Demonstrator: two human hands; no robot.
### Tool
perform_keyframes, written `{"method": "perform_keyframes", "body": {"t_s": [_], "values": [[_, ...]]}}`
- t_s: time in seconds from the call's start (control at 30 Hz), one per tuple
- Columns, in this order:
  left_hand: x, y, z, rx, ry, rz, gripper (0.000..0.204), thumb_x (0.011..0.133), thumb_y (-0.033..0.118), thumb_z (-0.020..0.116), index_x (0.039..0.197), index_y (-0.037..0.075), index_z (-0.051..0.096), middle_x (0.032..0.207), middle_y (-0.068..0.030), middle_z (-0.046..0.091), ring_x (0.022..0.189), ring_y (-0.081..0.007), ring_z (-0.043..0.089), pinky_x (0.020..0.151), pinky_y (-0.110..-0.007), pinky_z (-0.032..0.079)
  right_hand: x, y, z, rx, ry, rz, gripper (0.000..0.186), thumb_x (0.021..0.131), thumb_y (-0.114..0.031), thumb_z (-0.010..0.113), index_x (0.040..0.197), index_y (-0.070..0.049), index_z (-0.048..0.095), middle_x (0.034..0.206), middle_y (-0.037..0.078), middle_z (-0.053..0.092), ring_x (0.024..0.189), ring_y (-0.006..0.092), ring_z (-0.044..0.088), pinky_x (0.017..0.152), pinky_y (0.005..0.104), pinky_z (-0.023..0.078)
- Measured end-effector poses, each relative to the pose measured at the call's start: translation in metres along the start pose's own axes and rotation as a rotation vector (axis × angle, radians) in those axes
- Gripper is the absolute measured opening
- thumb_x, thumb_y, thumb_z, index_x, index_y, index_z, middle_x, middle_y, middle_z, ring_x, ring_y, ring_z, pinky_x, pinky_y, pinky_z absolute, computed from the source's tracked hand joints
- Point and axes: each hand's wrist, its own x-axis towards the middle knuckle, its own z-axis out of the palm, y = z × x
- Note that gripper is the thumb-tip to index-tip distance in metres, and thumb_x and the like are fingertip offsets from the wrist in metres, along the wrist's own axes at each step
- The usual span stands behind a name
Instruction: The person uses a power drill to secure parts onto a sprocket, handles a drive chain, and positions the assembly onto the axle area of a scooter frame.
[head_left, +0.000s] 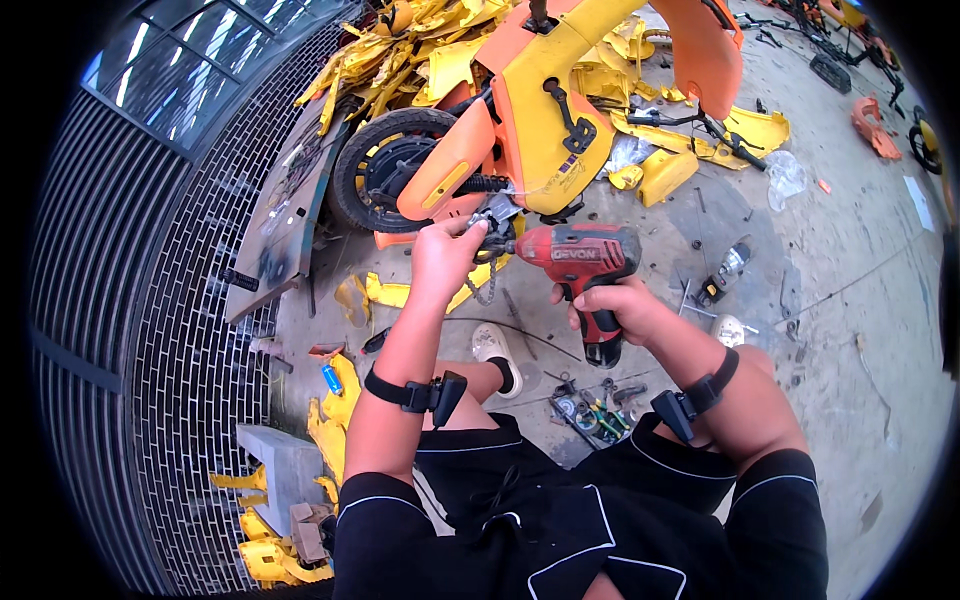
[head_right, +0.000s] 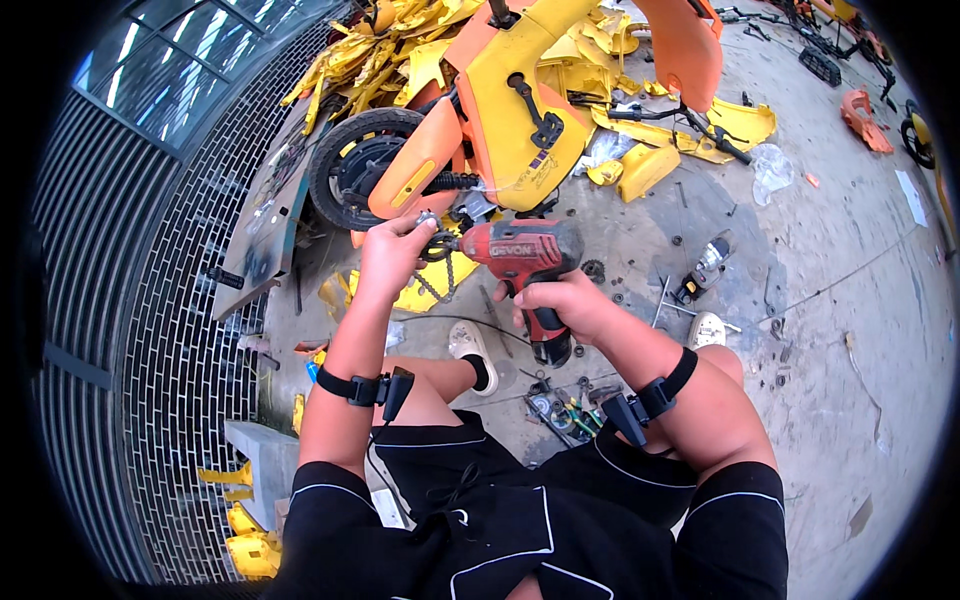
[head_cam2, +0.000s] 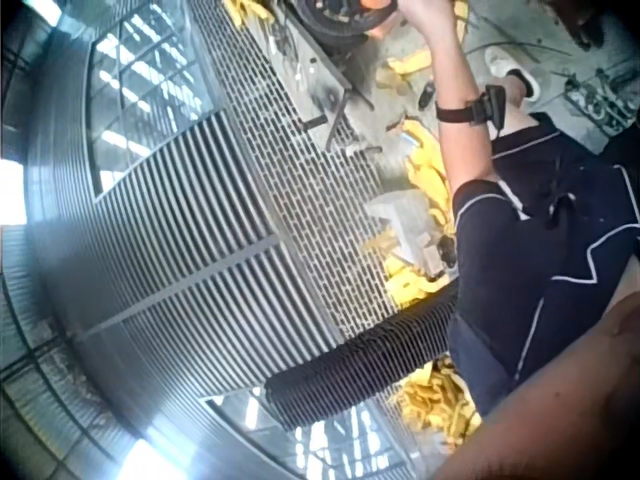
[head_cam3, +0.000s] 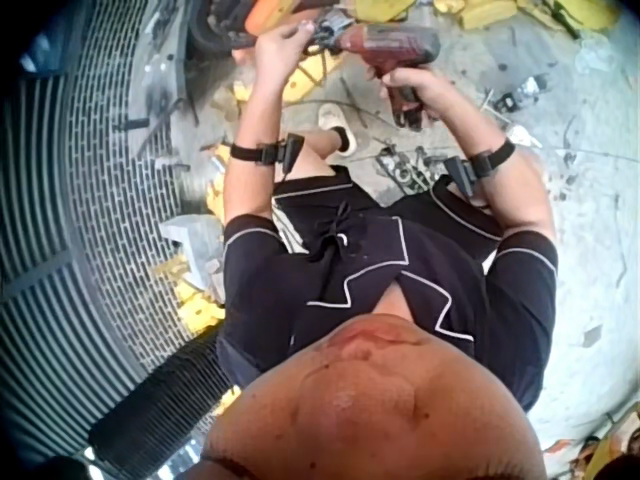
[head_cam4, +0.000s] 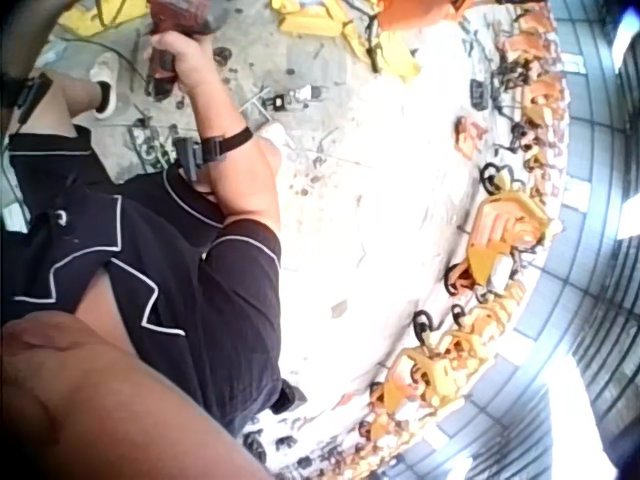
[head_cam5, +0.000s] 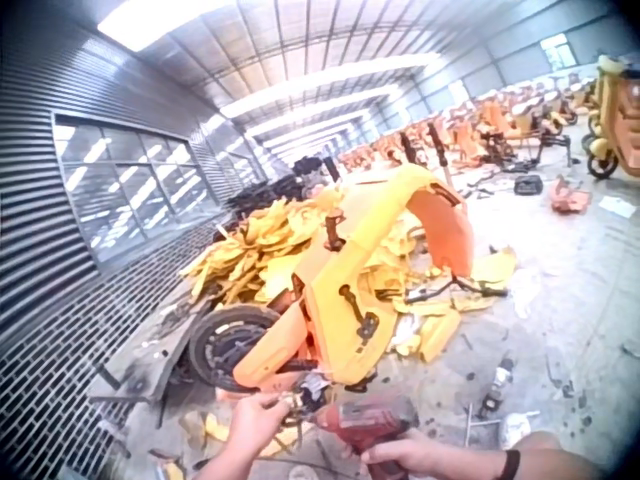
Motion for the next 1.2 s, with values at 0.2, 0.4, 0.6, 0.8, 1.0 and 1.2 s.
{"method": "perform_keyframes", "body": {"t_s": [0.2, 0.4, 0.6, 0.8, 1.0, 1.2], "values": [[0.001, 0.004, -0.001, -0.018, -0.032, 0.037, 0.036, 0.089, 0.023, 0.074, 0.112, -0.005, 0.070, 0.085, -0.0071, 0.071, 0.068, -0.0089, 0.063, 0.056, -0.024, 0.052, 0.005, 0.006, 0.002, 0.041, 0.006, -0.037, 0.053, 0.075, -0.007, 0.064, 0.127, -0.002, 0.055, 0.104, 0.014, 0.067, 0.073, 0.0212, 0.066, 0.069, 0.0341, 0.054], [0.001, 0.004, -0.007, 0.040, -0.031, 0.130, 0.034, 0.087, 0.021, 0.077, 0.108, -0.005, 0.072, 0.082, -0.0069, 0.070, 0.064, -0.0087, 0.060, 0.056, -0.024, 0.050, 0.010, 0.005, 0.007, 0.066, -0.004, -0.036, 0.052, 0.074, -0.009, 0.062, 0.125, 0.001, 0.055, 0.103, 0.014, 0.067, 0.072, 0.0211, 0.066, 0.067, 0.0342, 0.054], [-0.001, 0.005, -0.009, 0.215, 0.104, 0.432, 0.029, 0.083, 0.018, 0.080, 0.104, -0.001, 0.074, 0.076, -0.0061, 0.065, 0.063, -0.0109, 0.056, 0.058, -0.027, 0.046, 0.013, 0.003, 0.008, 0.103, -0.008, -0.042, 0.052, 0.074, -0.010, 0.063, 0.124, 0.001, 0.056, 0.103, 0.014, 0.067, 0.072, 0.0211, 0.067, 0.067, 0.0342, 0.055], [-0.007, 0.019, -0.004, 0.138, 0.139, 0.469, 0.024, 0.080, 0.010, 0.079, 0.099, -0.002, 0.073, 0.093, -0.0133, 0.071, 0.077, -0.0202, 0.067, 0.070, -0.032, 0.053, 0.014, 0.002, 0.009, 0.136, -0.004, -0.054, 0.053, 0.073, -0.011, 0.064, 0.124, 0.000, 0.055, 0.103, 0.014, 0.067, 0.073, 0.0214, 0.067, 0.066, 0.0338, 0.055], [-0.005, 0.017, -0.015, 0.183, -0.017, 0.555, 0.029, 0.081, 0.006, 0.077, 0.108, -0.001, 0.070, 0.101, -0.0125, 0.070, 0.082, -0.0188, 0.066, 0.073, -0.031, 0.054, 0.010, -0.001, 0.009, 0.138, -0.013, -0.054, 0.057, 0.072, -0.013, 0.066, 0.126, -0.001, 0.054, 0.103, 0.015, 0.066, 0.071, 0.0214, 0.067, 0.065, 0.0326, 0.054], [-0.019, -0.001, -0.004, 0.056, 0.027, 0.544, 0.048, 0.081, 0.002, 0.075, 0.127, 0.001, 0.061, 0.107, -0.0107, 0.065, 0.084, -0.0164, 0.063, 0.077, -0.028, 0.054, 0.002, -0.010, 0.009, 0.179, 0.026, -0.089, 0.059, 0.071, -0.014, 0.065, 0.128, -0.001, 0.053, 0.103, 0.016, 0.066, 0.071, 0.0218, 0.066, 0.066, 0.0334, 0.054]]}}
